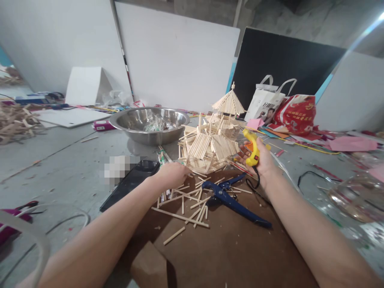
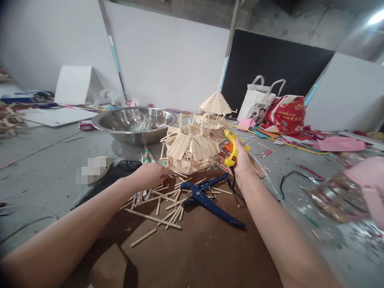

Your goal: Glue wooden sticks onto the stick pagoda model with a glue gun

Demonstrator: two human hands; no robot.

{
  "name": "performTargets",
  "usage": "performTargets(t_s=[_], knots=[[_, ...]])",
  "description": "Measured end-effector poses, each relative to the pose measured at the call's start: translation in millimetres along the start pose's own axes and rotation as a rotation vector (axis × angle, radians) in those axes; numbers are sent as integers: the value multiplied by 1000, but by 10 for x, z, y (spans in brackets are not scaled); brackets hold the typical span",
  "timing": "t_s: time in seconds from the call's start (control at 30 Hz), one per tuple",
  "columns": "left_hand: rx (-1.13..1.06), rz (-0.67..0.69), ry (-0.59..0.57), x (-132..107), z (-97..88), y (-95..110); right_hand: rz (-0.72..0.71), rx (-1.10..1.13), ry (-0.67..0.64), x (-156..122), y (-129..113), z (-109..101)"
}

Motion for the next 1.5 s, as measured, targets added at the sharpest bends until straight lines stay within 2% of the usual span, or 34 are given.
performTargets(t_s=[0.2,0.43,0.6,0.8,0.93,1.07,1.17,1.33,1.43,1.5], knots=[[23,-26,22,11,36,45,-2,-8,10,-2,-28,-11],[-19,-51,-20,22,55,-3,-6,7,33,5,-48,-35],[-47,-28,-27,35,61,-25,-25,-8,-6,12,-70,-30],[-71,-15,-2,52,53,-52,-27,0,32,-20,-107,-20],[-64,-1,37,43,-6,-26,-25,-8,30,-26,-140,-21],[-86,92,96,-9,-149,66,-61,-11,26,-3,-199,-54],[-103,150,45,-57,-224,98,-86,-15,34,3,-246,-70],[-69,78,-132,-75,-172,-35,-113,-45,30,-21,-306,-43],[-101,109,-146,-57,-116,-41,-143,-75,26,-28,-337,-36],[-124,96,-92,-28,-99,-36,-164,-98,8,-27,-350,-27]])
Point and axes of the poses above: each hand's wrist, its own x-axis towards the middle knuckle, its own z-axis out of the palm, y = z × x, the point moved 8 cm from there along x, towards the middle knuckle, and after that the axes turned 8 degrees about -z, right-handed, at the moved point
